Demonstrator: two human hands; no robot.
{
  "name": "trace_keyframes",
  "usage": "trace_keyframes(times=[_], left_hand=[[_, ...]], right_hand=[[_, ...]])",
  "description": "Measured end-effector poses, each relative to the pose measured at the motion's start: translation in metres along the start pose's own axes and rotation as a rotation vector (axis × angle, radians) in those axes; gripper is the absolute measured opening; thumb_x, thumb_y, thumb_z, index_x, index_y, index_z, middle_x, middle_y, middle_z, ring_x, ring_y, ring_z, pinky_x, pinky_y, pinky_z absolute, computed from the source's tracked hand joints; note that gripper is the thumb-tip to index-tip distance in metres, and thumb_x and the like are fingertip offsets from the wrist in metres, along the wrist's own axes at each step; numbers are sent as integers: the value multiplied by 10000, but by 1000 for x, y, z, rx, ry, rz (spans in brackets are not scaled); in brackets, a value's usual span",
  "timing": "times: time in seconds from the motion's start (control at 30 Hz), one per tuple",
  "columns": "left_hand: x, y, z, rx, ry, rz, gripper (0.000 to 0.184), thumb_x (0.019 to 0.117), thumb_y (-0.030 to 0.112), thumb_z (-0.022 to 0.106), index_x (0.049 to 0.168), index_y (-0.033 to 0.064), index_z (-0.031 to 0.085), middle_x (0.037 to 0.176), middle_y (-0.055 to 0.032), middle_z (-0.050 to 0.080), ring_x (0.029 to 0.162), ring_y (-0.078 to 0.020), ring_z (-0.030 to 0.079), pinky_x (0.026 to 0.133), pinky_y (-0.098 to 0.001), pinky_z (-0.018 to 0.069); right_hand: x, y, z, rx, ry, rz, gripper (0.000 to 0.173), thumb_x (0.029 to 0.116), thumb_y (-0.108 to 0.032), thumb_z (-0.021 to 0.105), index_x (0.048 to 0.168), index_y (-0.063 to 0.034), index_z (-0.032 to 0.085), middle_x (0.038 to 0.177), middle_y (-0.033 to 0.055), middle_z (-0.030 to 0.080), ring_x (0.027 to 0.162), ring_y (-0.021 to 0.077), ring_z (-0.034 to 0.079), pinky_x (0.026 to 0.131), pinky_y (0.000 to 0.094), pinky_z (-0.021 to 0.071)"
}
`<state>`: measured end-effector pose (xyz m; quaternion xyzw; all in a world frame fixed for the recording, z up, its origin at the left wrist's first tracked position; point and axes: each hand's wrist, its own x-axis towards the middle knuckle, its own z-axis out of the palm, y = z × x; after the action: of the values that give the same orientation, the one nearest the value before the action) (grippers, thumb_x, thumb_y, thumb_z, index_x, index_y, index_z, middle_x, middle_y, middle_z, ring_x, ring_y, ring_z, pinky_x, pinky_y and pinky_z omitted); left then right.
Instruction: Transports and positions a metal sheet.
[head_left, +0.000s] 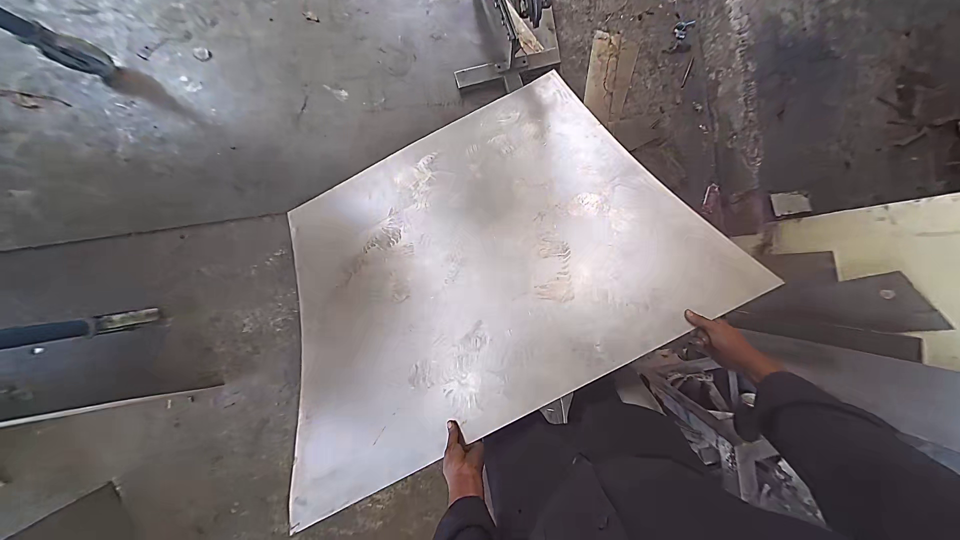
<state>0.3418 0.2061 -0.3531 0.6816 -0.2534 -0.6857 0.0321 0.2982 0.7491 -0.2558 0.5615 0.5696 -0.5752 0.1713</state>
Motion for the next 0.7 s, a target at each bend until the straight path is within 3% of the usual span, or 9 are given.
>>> trace_keyframes(times=[0.17,0.27,0.37,0.5,0.63,0.7], left_hand=[[35,-26,2,58,67,49,293,1055,238,547,1307,92,515,1222,-110,634,1115,-228,650,945,-460,570],[57,-42,1,94,108,27,257,1065,256,534,1272,105,527,1183,-102,652,1081,-212,668,909,-429,588],[73,-63,-7,137,157,-2,264,1061,274,541,1268,110,532,1177,-97,658,1078,-208,674,891,-412,597],[91,-97,-13,152,188,-26,312,1036,271,593,1294,111,521,1226,-114,636,1120,-238,655,919,-430,586],[97,-125,-15,202,231,-81,412,1022,280,627,1367,104,489,1326,-129,594,1201,-268,615,974,-430,562],[99,-136,-10,221,235,-103,423,1025,288,624,1374,94,486,1332,-136,590,1195,-270,617,968,-425,564]], right_hand=[[92,72,-3,38,-1,321,335,1069,-418,507,867,-153,536,530,-45,434,419,74,439,442,231,444],[138,111,1,67,13,393,359,1066,-435,505,833,-162,517,520,-52,421,414,72,434,437,231,436],[170,135,2,-96,80,426,378,1054,-487,514,939,-129,551,621,-25,473,482,95,486,485,258,479],[190,145,20,-294,117,514,479,1065,-437,534,1353,-53,534,964,113,628,764,194,622,701,370,545],[174,158,64,-419,-9,501,489,1053,-370,584,1395,-24,532,1167,205,670,957,282,696,842,449,580],[160,167,92,-535,-117,453,458,1048,-361,594,1352,-19,580,1148,201,683,960,279,697,856,454,571]])
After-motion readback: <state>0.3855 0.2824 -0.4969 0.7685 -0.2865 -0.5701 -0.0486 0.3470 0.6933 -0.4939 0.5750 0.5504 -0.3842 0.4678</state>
